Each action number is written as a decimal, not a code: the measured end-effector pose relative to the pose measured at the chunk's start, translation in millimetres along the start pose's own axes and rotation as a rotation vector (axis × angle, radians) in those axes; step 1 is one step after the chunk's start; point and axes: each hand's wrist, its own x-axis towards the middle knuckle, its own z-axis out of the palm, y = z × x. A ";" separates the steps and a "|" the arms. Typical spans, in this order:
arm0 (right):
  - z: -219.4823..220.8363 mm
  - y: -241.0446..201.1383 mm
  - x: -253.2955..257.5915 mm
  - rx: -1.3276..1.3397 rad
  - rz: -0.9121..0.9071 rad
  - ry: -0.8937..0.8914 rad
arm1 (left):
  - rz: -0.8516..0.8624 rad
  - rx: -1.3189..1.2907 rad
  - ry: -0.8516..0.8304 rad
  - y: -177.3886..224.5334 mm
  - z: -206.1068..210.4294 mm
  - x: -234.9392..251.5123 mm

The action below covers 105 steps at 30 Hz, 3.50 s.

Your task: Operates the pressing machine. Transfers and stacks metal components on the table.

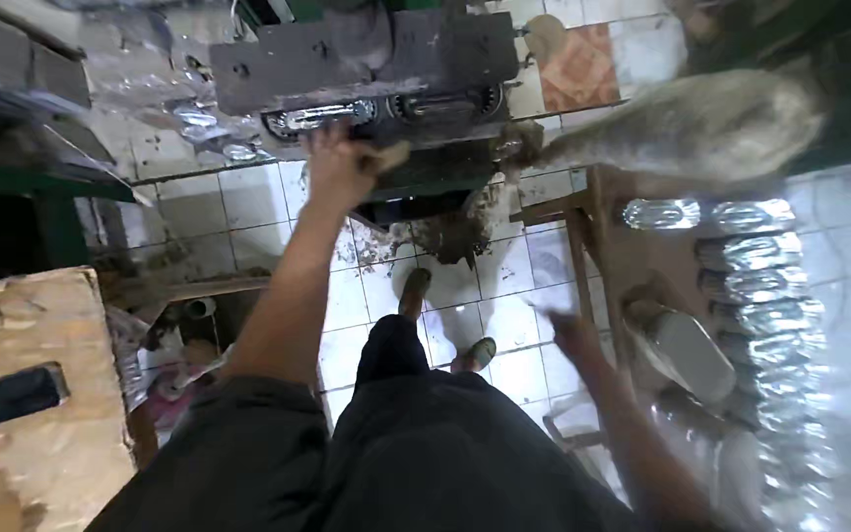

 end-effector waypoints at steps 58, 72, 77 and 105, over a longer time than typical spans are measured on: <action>91.8 149.7 -71.2 0.523 0.208 0.375 | 0.486 0.008 -0.498 332.7 131.7 -45.1; 237.0 244.7 5.3 0.855 0.714 0.419 | 0.711 0.381 -0.497 478.9 262.3 57.0; 200.7 240.7 -15.8 0.931 0.691 0.266 | 0.468 0.305 -0.517 505.6 254.6 59.9; 224.5 254.1 -330.6 1.193 0.752 -0.210 | 0.971 -0.235 -1.025 531.0 225.8 -111.5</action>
